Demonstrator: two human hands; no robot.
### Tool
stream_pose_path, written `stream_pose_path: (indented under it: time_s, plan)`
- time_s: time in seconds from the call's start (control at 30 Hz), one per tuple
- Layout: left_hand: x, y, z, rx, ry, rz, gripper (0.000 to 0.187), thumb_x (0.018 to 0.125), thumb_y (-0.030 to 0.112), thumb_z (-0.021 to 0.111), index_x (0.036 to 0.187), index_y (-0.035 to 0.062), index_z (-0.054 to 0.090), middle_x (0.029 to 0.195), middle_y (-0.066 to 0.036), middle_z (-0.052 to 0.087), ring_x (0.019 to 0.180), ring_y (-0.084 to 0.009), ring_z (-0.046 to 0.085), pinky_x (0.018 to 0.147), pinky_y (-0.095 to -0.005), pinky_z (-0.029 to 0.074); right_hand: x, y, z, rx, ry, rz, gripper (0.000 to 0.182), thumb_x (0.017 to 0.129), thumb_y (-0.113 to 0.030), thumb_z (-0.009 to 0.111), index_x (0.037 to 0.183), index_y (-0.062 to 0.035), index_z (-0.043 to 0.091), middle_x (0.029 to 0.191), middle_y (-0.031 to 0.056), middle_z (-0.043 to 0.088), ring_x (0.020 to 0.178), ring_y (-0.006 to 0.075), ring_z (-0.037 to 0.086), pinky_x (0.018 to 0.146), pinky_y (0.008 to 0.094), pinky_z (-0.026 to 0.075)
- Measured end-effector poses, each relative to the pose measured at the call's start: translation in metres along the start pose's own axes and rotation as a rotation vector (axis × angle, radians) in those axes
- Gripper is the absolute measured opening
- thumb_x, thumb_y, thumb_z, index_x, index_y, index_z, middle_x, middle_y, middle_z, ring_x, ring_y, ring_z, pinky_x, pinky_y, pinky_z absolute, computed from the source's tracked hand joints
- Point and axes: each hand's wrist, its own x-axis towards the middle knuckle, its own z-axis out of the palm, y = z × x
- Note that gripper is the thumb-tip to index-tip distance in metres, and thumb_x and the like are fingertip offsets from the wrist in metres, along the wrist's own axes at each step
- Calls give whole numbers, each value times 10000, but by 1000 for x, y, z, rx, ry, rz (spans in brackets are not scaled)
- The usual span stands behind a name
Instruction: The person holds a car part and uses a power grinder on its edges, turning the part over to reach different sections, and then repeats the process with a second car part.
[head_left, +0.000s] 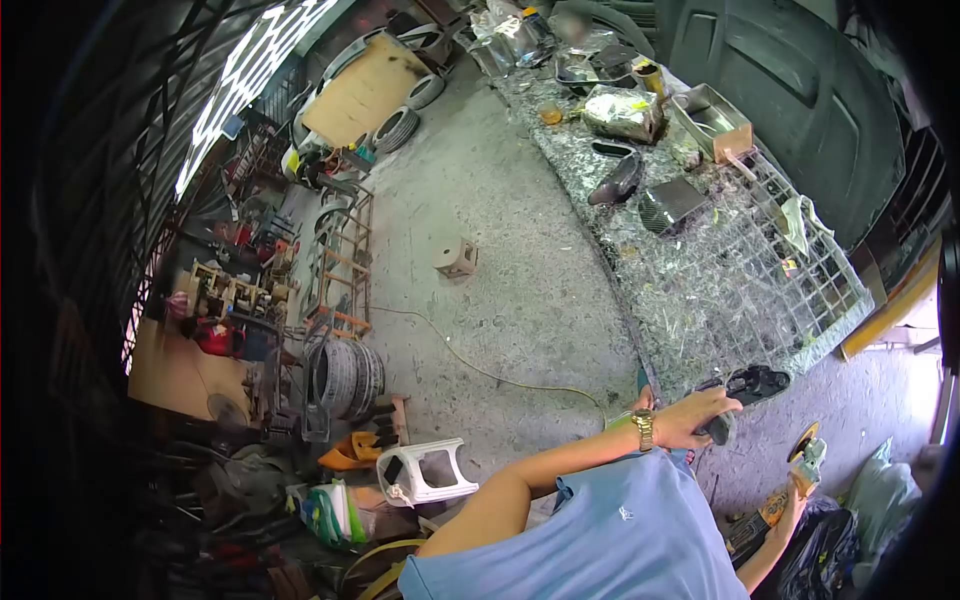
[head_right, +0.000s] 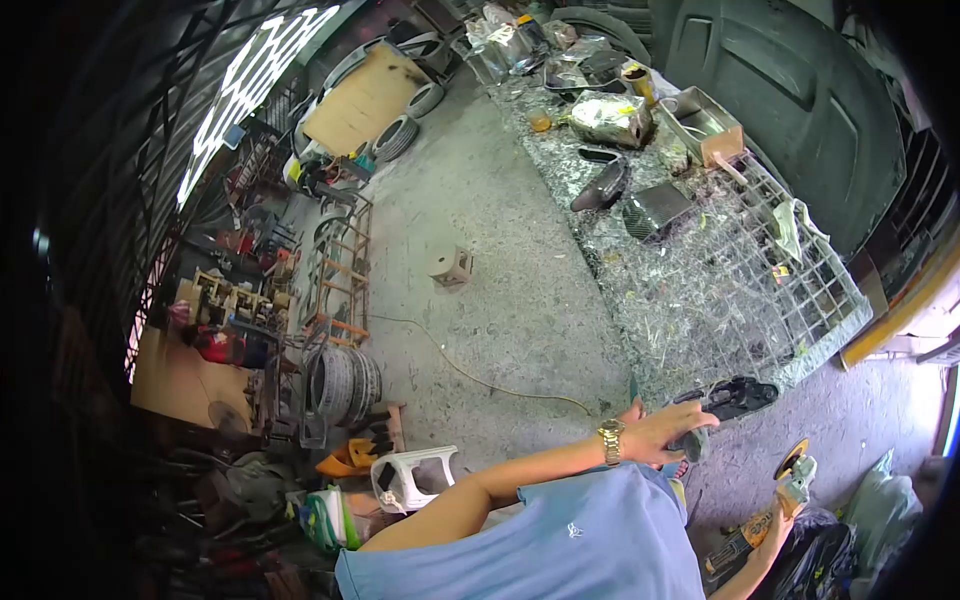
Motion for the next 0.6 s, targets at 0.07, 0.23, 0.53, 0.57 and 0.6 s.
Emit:
stream_pose_path:
  time_s: [0.07,0.23,0.53,0.57,0.6]
  plan:
    - [1,-5,10,11,-9,35,624,695,140,715,1264,107,462,1086,-108,482,1044,-332,513,907,-426,405,7,1,-2,-10,5,-1,261,860,-53,619,1121,-45,609,743,16,575,582,126,579,519,270,479]
    - [-7,-35,37,-24,112,156,617,674,150,785,1214,90,491,1119,-126,529,1092,-350,537,911,-437,448,15,3,-10,-20,-18,4,262,866,-58,614,1128,-46,608,747,17,576,584,128,581,518,272,480]
    - [11,-17,12,-58,-138,253,369,720,140,808,977,62,555,893,-113,606,836,-330,614,717,-408,493,-53,-22,30,-53,40,-19,352,758,-151,758,1087,-52,679,957,7,665,818,88,603,745,281,493]
    - [11,-16,11,12,-167,292,346,734,142,804,940,65,537,833,-104,585,761,-317,598,667,-403,481,-56,-27,34,-98,55,-31,408,750,-151,774,1130,-54,661,976,12,674,860,94,611,790,293,500]
    - [14,-16,8,84,-189,326,330,747,143,801,902,67,519,773,-95,565,687,-304,582,617,-398,469,-58,-30,40,-149,95,-75,433,749,-157,780,1148,-53,649,976,9,674,874,97,611,810,295,499]
